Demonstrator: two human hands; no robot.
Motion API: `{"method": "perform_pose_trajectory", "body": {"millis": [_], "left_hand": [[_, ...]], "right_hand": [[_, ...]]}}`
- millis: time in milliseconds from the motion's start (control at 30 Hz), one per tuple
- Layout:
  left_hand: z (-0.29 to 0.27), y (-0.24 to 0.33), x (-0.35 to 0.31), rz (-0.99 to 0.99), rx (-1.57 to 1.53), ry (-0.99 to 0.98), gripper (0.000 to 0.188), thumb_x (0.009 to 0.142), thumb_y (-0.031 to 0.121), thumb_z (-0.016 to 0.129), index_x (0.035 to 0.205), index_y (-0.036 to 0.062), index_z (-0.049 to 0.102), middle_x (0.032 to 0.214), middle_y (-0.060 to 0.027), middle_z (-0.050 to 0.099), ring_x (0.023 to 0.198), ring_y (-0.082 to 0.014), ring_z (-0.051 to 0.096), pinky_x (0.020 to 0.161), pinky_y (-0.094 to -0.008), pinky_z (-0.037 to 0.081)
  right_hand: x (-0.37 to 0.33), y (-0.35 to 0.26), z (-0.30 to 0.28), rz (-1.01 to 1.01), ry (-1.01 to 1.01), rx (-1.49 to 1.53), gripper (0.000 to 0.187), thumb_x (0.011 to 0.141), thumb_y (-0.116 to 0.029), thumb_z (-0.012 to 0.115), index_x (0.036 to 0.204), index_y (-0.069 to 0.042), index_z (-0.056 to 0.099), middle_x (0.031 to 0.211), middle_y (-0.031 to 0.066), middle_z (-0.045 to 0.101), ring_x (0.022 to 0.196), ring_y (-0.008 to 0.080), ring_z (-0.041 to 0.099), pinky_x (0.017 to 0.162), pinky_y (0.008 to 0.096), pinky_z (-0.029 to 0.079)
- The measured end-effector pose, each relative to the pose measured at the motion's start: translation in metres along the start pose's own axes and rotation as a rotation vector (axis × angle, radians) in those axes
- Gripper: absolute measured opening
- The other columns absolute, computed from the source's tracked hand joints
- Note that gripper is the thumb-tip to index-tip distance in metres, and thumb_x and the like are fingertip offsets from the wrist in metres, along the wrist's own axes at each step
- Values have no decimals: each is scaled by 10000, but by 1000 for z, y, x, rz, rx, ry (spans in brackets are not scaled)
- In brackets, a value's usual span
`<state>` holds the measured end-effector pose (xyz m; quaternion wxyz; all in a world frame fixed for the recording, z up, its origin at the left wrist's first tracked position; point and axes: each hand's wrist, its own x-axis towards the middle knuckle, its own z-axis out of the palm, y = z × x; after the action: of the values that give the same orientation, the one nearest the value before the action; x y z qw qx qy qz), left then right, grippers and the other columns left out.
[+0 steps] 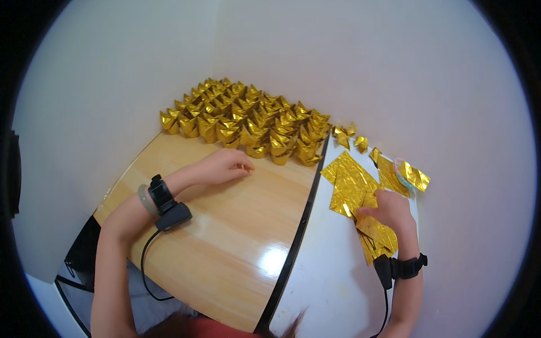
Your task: Folding gold foil paper into traditional boat-shaped ingots.
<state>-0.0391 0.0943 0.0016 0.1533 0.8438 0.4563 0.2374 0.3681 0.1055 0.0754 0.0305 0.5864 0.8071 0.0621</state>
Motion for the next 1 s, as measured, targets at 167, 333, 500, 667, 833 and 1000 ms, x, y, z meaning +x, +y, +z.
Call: {"method": "perform_pose_trajectory", "body": {"millis": [167,333,500,667,833,1000], "left_hand": [[8,10,-5,87,-98,-81,213,840,168,608,992,35,678,925,-128,667,831,-283,640,739,-372,505],[10,33,-4,103,-172,-178,227,859,192,610,1016,41,671,961,-126,662,855,-282,640,763,-364,504],[7,43,-6,121,-165,-219,229,864,195,604,1027,46,665,971,-124,657,865,-285,637,774,-365,502],[7,46,-9,146,-76,-105,306,867,173,601,1151,61,590,1109,-140,589,1038,-306,570,882,-384,461],[-3,55,-12,202,-185,313,438,847,85,619,1262,74,479,1269,-132,467,1199,-302,434,1007,-380,360],[-8,51,-20,174,-207,249,295,837,77,623,1128,58,577,1182,-106,534,1166,-276,461,988,-365,378]], "right_hand": [[-32,12,28,79,-244,-28,922,695,-690,649,1212,55,486,1041,225,627,965,357,614,814,418,489],[-53,-2,26,-33,-167,155,635,869,-434,604,1238,62,456,934,245,630,890,397,606,775,456,477],[-59,0,18,5,-141,95,315,918,-250,537,1064,29,550,865,263,615,825,404,600,713,472,475],[-57,-22,-14,38,148,182,248,941,-212,517,968,19,604,846,190,647,745,302,641,653,411,495],[-45,-82,-19,-28,-14,1312,283,973,-247,507,1093,-9,600,848,-7,626,769,63,589,663,240,499],[-10,-112,33,17,-189,1389,289,958,-254,532,1113,-16,588,848,1,630,784,64,595,686,235,500]]}}
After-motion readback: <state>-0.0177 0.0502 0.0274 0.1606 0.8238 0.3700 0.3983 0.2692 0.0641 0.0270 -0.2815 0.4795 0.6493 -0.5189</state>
